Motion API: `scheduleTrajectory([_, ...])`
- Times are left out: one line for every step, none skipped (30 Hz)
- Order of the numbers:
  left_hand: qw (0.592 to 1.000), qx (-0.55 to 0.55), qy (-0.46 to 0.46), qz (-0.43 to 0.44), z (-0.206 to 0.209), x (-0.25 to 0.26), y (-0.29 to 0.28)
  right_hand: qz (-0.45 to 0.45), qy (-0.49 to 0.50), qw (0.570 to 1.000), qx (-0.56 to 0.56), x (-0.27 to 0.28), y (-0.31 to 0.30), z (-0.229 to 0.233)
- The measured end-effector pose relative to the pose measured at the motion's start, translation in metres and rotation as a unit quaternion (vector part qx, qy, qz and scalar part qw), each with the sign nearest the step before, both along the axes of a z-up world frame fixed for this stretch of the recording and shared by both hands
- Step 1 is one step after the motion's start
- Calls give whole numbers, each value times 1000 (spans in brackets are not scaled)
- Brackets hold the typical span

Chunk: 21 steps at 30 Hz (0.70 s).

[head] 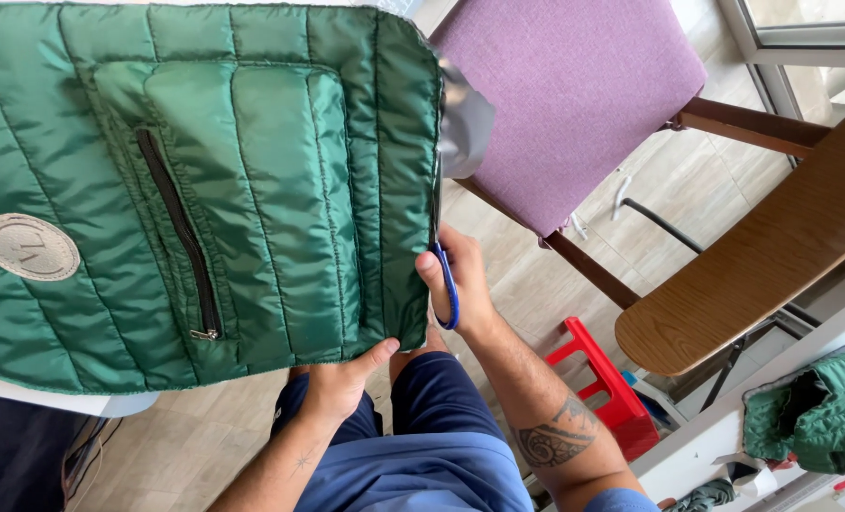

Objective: Cutting excess fabric and sewing a border onto a quilted bag panel

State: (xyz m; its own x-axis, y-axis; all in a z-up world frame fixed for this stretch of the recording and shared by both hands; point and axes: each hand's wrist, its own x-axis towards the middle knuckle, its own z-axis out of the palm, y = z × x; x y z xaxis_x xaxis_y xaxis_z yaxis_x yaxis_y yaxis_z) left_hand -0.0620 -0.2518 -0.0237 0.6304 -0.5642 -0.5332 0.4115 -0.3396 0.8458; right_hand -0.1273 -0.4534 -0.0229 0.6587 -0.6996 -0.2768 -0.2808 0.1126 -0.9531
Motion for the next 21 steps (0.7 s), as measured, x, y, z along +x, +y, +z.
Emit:
scheduleTrajectory([1000, 4, 11, 1, 1, -1, 3, -2, -5, 1000, -4, 1, -4, -1])
scheduleTrajectory([1000, 8, 22, 2, 2, -2, 5, -5, -9, 1000, -8, 2, -7, -3])
scheduleTrajectory([1000, 7, 22, 1, 0, -3, 7, -6, -9, 1000, -8, 1, -6, -5])
scheduleTrajectory([1000, 17, 14, -5, -2, -4, 10, -7, -6, 1000, -18, 0, -4, -8])
scheduleTrajectory([1000, 26, 7, -10, -3, -7, 11, -7, -2, 1000, -28, -2, -4, -10])
scheduleTrajectory([1000, 26, 8, -10, -1, -8, 12, -7, -2, 1000, -29, -1, 0, -3])
scheduleTrajectory([999, 20, 38, -18, 2, -9, 12, -8, 54, 997, -51, 1, 4, 2])
scheduleTrajectory([997, 13, 68, -26, 4, -9, 12, -9, 110, 991, -73, 2, 7, 8])
scheduleTrajectory([997, 13, 68, -26, 3, -9, 13, -9, 110, 991, -73, 3, 6, 7])
scheduleTrajectory([998, 20, 56, -37, 2, -9, 15, -2, 103, 992, -67, 3, 5, 7])
scheduleTrajectory([998, 28, 44, -47, 1, -8, 16, 6, 96, 993, -62, 4, 4, 6])
scheduleTrajectory([998, 28, 43, -48, 1, -8, 19, 6, 96, 993, -62, 7, 0, 8])
scheduleTrajectory([997, 39, 36, -57, 2, -9, 22, 8, 84, 995, -57, 10, -4, 11])
scheduleTrajectory([996, 50, 29, -66, 2, -9, 24, 11, 73, 996, -52, 12, -8, 13])
scheduleTrajectory([996, 51, 28, -65, 1, -11, 27, 11, 73, 996, -51, 13, -10, 13])
scheduleTrajectory([995, 61, 23, -69, 1, -12, 31, 12, 80, 995, -57, 14, -12, 13])
scheduleTrajectory([995, 70, 17, -75, -1, -13, 33, 12, 87, 994, -66, 15, -15, 13])
scheduleTrajectory([995, 69, 17, -75, -1, -11, 32, 11, 87, 994, -67, 14, -13, 9])
scheduleTrajectory([994, 72, 17, -79, 1, -11, 32, 0, 103, 991, -80, 12, -11, 7])
scheduleTrajectory([994, 75, 17, -83, 1, -10, 32, -10, 118, 988, -94, 10, -8, 4])
scheduleTrajectory([994, 75, 17, -82, 1, -9, 31, -10, 118, 988, -94, 10, -8, 3])
